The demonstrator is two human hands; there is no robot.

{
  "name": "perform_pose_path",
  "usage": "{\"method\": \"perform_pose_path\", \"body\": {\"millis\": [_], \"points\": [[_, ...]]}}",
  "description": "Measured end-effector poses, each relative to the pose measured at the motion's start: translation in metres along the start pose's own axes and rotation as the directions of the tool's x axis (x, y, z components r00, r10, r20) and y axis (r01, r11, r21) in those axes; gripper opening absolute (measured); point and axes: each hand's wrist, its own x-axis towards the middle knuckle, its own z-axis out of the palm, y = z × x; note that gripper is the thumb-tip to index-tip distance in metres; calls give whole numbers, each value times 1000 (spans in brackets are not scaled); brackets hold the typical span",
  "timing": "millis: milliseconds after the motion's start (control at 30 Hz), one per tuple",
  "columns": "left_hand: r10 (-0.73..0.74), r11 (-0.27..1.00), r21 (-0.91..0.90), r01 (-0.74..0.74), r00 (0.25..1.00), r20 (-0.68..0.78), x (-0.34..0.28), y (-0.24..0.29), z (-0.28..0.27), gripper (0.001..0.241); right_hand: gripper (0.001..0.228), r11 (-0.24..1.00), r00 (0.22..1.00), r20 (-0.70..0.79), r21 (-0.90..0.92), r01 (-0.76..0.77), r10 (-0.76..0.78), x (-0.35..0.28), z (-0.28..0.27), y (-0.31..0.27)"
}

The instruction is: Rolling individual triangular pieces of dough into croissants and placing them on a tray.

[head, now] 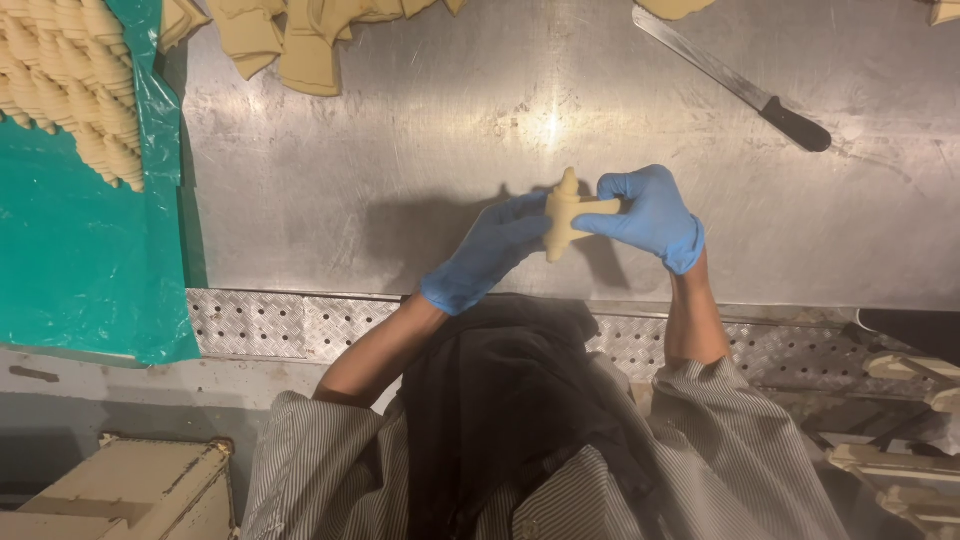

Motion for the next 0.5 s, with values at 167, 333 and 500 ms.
{"method": "perform_pose_path", "body": {"millis": [167, 333, 500], "points": [[-13, 1000, 17, 12, 1000, 2, 0, 3, 7, 56, 36, 999, 1000, 0, -47, 7, -7, 6, 2, -32], [69, 997, -42, -67, 997, 36, 1, 4, 5, 55, 40, 991, 1000, -31, -131, 0, -4, -2, -3, -2], [-4, 998, 65, 4, 1000, -3, 3, 0, 6, 55, 39, 994, 998, 16, -97, -58, 60, -1, -1, -15]]}}
